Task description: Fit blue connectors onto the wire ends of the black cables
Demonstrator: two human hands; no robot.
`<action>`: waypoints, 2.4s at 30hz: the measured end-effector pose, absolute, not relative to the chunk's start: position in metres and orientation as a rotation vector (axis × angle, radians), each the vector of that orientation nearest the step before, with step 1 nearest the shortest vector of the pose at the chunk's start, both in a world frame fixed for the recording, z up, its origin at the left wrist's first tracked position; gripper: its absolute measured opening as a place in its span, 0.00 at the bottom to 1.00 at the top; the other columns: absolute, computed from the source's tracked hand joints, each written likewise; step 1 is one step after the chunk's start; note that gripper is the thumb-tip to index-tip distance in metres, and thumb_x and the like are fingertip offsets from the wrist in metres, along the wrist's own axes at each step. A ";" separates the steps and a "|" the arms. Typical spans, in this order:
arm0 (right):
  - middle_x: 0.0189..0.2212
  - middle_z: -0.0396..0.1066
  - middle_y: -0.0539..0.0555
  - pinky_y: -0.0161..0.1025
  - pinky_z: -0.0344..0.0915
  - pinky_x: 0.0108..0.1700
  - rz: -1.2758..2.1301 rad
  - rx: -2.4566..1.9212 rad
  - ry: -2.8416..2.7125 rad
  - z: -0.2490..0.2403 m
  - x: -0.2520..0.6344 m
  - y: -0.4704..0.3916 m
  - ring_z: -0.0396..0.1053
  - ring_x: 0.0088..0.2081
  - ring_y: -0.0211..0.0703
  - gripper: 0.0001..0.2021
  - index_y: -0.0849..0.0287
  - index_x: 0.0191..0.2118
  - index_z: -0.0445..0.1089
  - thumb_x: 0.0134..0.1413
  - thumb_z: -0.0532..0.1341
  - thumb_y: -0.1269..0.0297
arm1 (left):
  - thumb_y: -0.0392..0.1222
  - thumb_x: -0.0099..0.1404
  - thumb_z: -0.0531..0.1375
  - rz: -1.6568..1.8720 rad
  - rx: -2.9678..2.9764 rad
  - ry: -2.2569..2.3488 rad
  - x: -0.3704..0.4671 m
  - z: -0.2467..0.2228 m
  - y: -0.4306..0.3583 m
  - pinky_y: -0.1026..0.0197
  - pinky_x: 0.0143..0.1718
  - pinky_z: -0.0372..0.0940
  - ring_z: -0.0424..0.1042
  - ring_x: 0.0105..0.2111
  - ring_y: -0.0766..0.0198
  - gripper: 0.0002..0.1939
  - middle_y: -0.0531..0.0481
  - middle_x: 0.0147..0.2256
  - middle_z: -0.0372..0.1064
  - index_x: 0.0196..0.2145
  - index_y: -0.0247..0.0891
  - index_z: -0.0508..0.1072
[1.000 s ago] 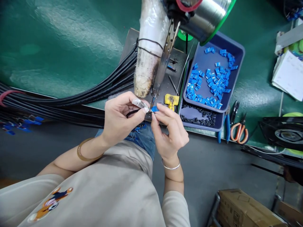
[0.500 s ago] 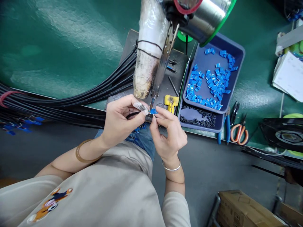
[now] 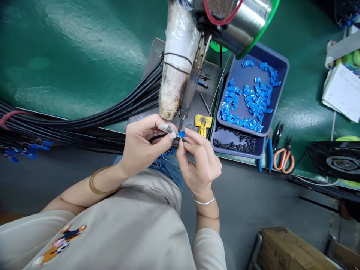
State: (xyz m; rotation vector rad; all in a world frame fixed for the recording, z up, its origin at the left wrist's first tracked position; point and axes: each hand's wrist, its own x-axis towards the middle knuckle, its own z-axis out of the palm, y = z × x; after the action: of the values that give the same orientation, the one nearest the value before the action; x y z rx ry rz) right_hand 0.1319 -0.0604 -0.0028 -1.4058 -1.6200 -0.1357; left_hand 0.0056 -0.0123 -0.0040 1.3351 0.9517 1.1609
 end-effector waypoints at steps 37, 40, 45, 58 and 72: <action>0.41 0.79 0.52 0.37 0.79 0.42 -0.102 -1.421 -1.619 0.001 0.135 -0.060 0.79 0.39 0.39 0.09 0.57 0.34 0.71 0.50 0.68 0.77 | 0.30 0.59 0.61 1.279 1.540 0.932 0.005 -0.010 -0.014 0.69 0.22 0.55 0.62 0.24 0.73 0.04 0.52 0.29 0.70 0.30 0.36 0.70; 0.41 0.79 0.52 0.36 0.79 0.40 -0.123 -1.406 -1.655 -0.001 0.136 -0.062 0.79 0.36 0.37 0.09 0.57 0.33 0.69 0.50 0.67 0.77 | 0.30 0.60 0.60 1.239 1.520 0.913 0.003 -0.010 -0.014 0.70 0.23 0.56 0.63 0.24 0.74 0.04 0.52 0.29 0.70 0.29 0.35 0.69; 0.41 0.79 0.52 0.35 0.78 0.41 -0.150 -1.432 -1.682 -0.004 0.137 -0.065 0.79 0.36 0.37 0.08 0.56 0.33 0.67 0.52 0.66 0.75 | 0.30 0.60 0.61 1.201 1.510 0.908 0.002 -0.012 -0.016 0.70 0.21 0.55 0.61 0.23 0.75 0.05 0.52 0.29 0.71 0.28 0.35 0.68; 0.36 0.79 0.50 0.35 0.76 0.42 -0.227 -1.479 -1.669 -0.003 0.138 -0.069 0.78 0.37 0.37 0.08 0.56 0.34 0.70 0.51 0.67 0.75 | 0.34 0.61 0.61 1.117 1.472 0.973 0.000 -0.016 -0.021 0.68 0.21 0.55 0.57 0.21 0.74 0.06 0.56 0.24 0.61 0.28 0.37 0.67; 0.37 0.78 0.49 0.38 0.76 0.44 -0.155 -1.476 -1.702 0.001 0.140 -0.061 0.78 0.39 0.39 0.07 0.56 0.35 0.72 0.52 0.67 0.74 | 0.33 0.60 0.62 1.200 1.488 0.975 0.002 -0.020 -0.014 0.66 0.23 0.55 0.57 0.23 0.72 0.06 0.53 0.26 0.63 0.28 0.37 0.68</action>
State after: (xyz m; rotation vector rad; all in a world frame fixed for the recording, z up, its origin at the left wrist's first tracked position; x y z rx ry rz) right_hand 0.1401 -0.0613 0.0010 -1.4760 -1.7023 -0.1555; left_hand 0.0018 -0.0141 -0.0195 1.4878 0.9746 1.1999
